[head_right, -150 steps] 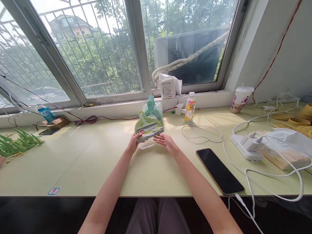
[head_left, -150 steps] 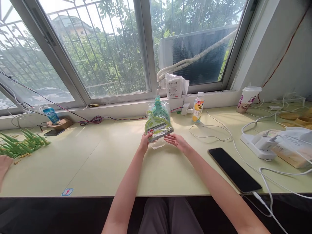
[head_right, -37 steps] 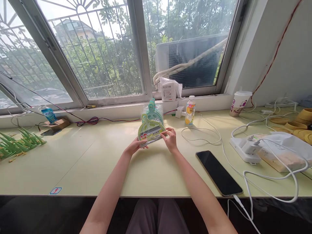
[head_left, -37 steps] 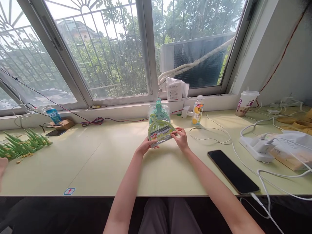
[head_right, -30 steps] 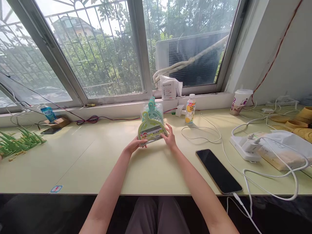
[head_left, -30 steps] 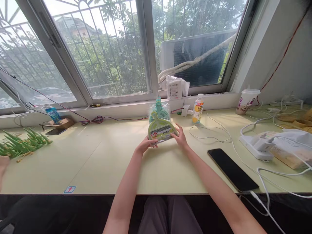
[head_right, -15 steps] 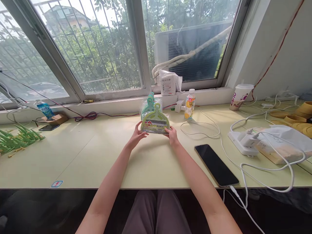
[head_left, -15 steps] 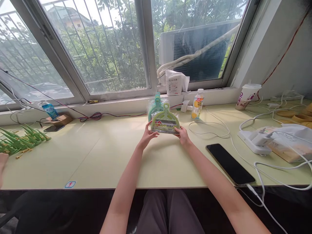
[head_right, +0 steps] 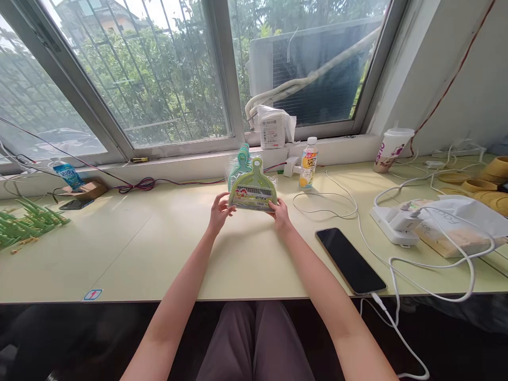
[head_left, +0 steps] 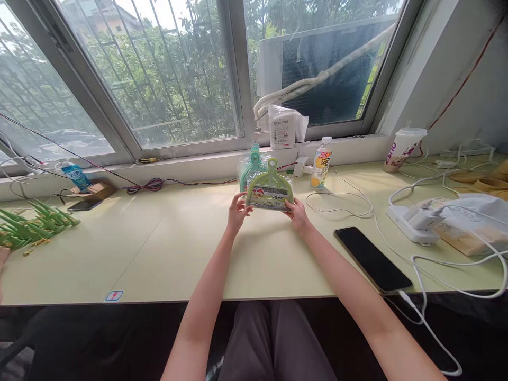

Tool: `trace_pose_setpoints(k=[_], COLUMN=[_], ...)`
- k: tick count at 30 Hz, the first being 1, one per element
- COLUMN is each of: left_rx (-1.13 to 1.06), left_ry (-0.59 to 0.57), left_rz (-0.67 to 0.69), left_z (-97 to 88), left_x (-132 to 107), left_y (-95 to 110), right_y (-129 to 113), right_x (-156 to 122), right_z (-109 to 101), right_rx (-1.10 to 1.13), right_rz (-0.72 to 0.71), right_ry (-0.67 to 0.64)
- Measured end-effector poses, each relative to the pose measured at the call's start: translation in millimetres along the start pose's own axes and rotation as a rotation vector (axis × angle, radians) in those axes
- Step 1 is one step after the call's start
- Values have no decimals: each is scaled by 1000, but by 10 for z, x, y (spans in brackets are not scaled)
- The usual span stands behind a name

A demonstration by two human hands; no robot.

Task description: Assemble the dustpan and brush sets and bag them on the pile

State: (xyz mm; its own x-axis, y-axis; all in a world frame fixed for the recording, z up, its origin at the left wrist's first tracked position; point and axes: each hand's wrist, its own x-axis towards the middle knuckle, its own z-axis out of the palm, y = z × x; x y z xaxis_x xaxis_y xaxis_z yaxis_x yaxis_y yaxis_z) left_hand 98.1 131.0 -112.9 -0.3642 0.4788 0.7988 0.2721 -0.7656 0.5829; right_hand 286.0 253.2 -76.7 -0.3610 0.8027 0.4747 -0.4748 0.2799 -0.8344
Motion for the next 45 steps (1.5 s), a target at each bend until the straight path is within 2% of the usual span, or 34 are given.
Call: trace_pose_setpoints(k=[4, 9, 12, 18, 22, 26, 30, 37, 45], left_rx=[-66, -101, -79, -59, -44, -79, -125, -108, -91], left_ry=[-17, 18, -23, -146, -141, -98, -115, -148, -163], left_rz=[-32, -172, -236, -266, -313, -329, -344, -347, -332], left_z=[15, -33, -101, -139, -109, -91, -68, -44, -84], left_x=[0, 37, 53, 36, 33, 37, 29, 18, 2], left_y=[16, -38, -60, -46, -56, -86, -89, -40, -70], right_y=[-27, -52, -37, -1, -5, -19, -23, 63, 116], right_x=[-8, -4, 21, 37, 17, 7, -10, -59, -16], right_z=[4, 12, 12, 19, 40, 58, 67, 93, 81], right_rx=[-8, -55, -104, -181, -209, -238, -292, -490, -454], right_rz=[-9, -8, -14, -20, -16, 8, 36, -172, -177], right_ry=[-39, -77, -104, -126, -145, -153, -162, -116, -148])
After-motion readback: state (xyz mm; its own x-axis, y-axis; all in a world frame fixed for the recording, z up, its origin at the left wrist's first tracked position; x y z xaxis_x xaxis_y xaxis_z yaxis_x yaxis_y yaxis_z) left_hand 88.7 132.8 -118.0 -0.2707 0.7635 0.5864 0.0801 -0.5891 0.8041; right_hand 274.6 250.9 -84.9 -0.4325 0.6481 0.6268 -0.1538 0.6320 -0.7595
